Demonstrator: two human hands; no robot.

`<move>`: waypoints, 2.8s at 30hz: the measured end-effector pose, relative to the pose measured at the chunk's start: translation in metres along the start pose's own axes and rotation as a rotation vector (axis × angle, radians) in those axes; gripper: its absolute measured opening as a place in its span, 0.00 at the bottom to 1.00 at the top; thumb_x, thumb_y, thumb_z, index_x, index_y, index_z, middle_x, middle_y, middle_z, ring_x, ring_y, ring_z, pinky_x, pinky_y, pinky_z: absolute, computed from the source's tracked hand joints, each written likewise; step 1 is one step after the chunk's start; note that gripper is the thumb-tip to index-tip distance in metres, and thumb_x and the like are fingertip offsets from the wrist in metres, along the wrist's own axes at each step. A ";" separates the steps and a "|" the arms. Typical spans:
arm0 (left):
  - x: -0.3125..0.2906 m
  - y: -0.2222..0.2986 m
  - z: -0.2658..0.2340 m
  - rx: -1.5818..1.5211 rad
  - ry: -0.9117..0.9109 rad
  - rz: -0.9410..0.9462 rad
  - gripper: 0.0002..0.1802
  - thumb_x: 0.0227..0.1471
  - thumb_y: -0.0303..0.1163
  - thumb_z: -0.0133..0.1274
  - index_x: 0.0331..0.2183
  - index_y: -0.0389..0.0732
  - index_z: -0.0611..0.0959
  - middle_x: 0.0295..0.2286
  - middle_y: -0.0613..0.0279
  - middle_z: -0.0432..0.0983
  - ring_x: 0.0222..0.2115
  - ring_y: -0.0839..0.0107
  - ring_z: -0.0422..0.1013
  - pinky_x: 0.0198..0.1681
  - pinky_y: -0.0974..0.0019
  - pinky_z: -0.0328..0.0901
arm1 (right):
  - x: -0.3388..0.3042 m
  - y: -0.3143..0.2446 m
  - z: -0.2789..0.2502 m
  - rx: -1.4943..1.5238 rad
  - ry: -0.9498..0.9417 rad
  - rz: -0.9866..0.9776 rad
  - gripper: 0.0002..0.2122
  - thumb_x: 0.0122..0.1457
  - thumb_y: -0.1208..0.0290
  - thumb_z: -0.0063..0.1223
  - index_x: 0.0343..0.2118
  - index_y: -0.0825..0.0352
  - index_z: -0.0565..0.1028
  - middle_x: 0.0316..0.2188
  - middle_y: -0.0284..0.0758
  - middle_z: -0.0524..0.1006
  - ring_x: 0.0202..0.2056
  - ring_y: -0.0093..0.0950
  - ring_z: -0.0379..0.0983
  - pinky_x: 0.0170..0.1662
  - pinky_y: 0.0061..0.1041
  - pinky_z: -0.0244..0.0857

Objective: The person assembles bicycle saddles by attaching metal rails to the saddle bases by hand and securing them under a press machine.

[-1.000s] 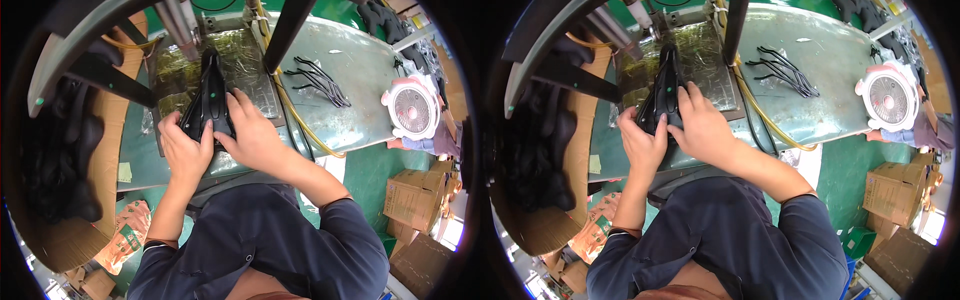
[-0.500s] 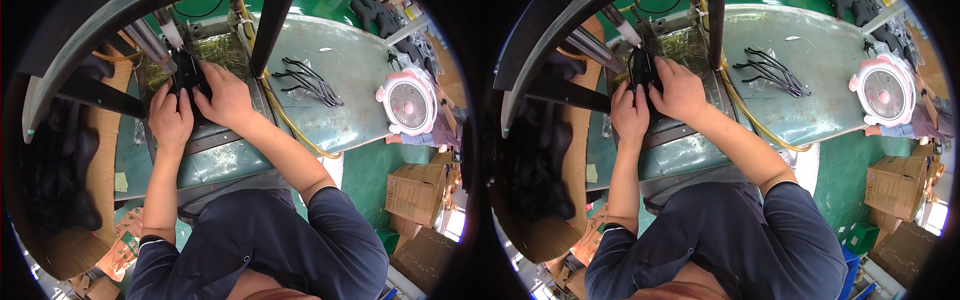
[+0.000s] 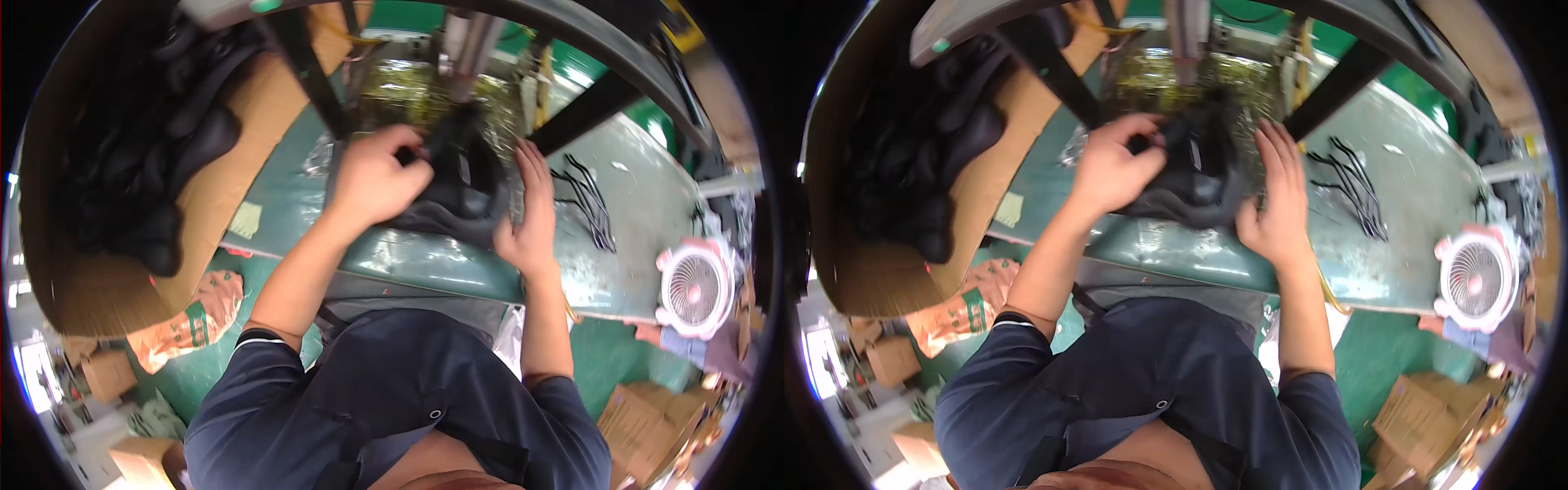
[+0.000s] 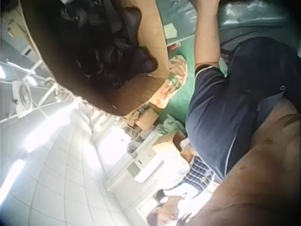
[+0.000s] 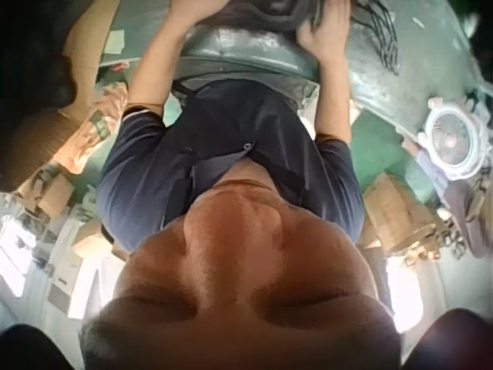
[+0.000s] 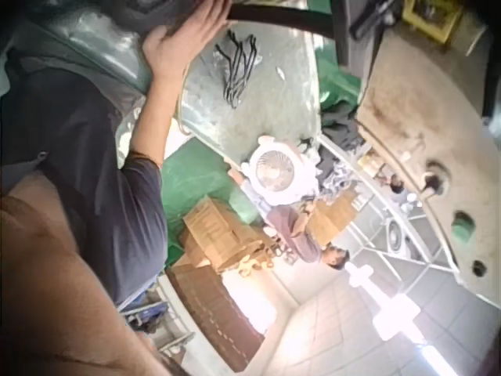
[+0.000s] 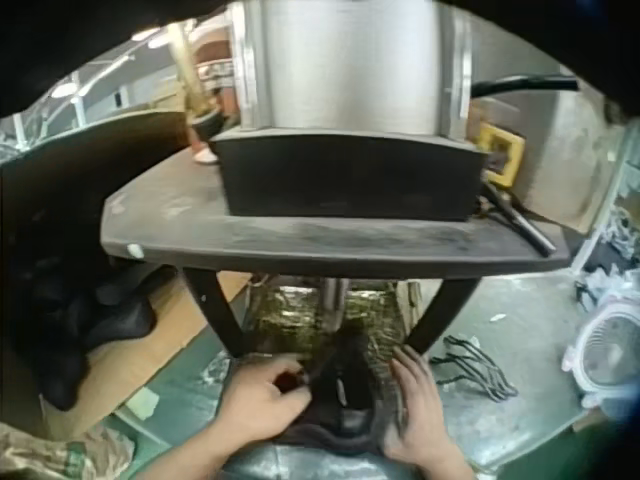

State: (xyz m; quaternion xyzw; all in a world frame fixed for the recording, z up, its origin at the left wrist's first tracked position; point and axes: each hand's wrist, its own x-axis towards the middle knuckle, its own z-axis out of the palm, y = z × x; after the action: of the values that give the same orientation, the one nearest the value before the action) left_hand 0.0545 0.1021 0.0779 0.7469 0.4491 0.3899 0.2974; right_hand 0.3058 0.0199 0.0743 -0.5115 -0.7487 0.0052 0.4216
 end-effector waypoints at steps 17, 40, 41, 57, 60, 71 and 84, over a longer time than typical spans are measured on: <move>-0.006 -0.149 -0.181 1.119 0.478 0.103 0.25 0.57 0.39 0.67 0.51 0.35 0.83 0.51 0.44 0.81 0.53 0.45 0.76 0.60 0.48 0.69 | 0.034 0.197 -0.126 0.596 0.684 0.968 0.43 0.61 0.60 0.74 0.71 0.79 0.62 0.58 0.44 0.77 0.51 0.31 0.79 0.51 0.26 0.72; -0.229 -0.214 -0.386 -0.105 1.091 -1.019 0.48 0.49 0.56 0.74 0.54 0.22 0.82 0.52 0.51 0.82 0.51 0.56 0.77 0.62 0.55 0.69 | -0.072 0.118 -0.168 -0.501 -0.180 0.593 0.29 0.51 0.64 0.77 0.56 0.65 0.79 0.44 0.40 0.78 0.43 0.42 0.78 0.49 0.37 0.73; -0.230 -0.208 -0.391 -0.337 1.131 -0.943 0.43 0.52 0.52 0.73 0.54 0.23 0.82 0.52 0.51 0.82 0.50 0.58 0.77 0.61 0.55 0.70 | -0.070 0.112 -0.172 -0.484 -0.184 0.587 0.29 0.51 0.64 0.77 0.56 0.65 0.79 0.44 0.40 0.78 0.43 0.42 0.78 0.49 0.37 0.73; -0.082 0.049 -0.011 0.391 -0.275 0.301 0.21 0.51 0.33 0.69 0.46 0.39 0.83 0.34 0.55 0.79 0.38 0.52 0.76 0.41 0.54 0.73 | -0.062 -0.010 -0.093 0.492 0.106 0.625 0.32 0.46 0.83 0.77 0.57 0.69 0.77 0.30 0.22 0.68 0.31 0.14 0.63 0.34 0.16 0.60; -0.059 0.029 -0.031 0.593 0.061 0.493 0.29 0.48 0.42 0.74 0.49 0.41 0.85 0.47 0.55 0.80 0.51 0.47 0.74 0.55 0.47 0.68 | -0.079 -0.014 -0.098 0.470 0.057 0.640 0.32 0.48 0.78 0.79 0.59 0.66 0.78 0.27 0.20 0.66 0.27 0.14 0.59 0.30 0.16 0.55; -0.041 -0.026 -0.005 0.124 0.074 0.365 0.18 0.47 0.31 0.75 0.39 0.36 0.87 0.40 0.53 0.84 0.42 0.52 0.79 0.48 0.57 0.73 | -0.050 -0.041 -0.013 0.278 -0.129 0.198 0.13 0.58 0.79 0.70 0.46 0.64 0.87 0.21 0.33 0.73 0.21 0.28 0.70 0.25 0.29 0.64; -0.078 -0.041 0.022 -0.312 0.403 -0.107 0.18 0.77 0.34 0.44 0.48 0.32 0.85 0.44 0.63 0.84 0.36 0.82 0.69 0.44 0.76 0.65 | -0.032 -0.044 0.010 0.198 -0.209 0.041 0.10 0.57 0.72 0.72 0.42 0.59 0.89 0.19 0.30 0.71 0.18 0.30 0.70 0.21 0.32 0.63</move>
State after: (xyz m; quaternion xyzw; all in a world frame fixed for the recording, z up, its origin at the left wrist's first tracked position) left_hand 0.0325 0.0473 0.0093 0.5743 0.4728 0.5792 0.3336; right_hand 0.2701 -0.0219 0.0671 -0.4792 -0.7738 0.1406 0.3896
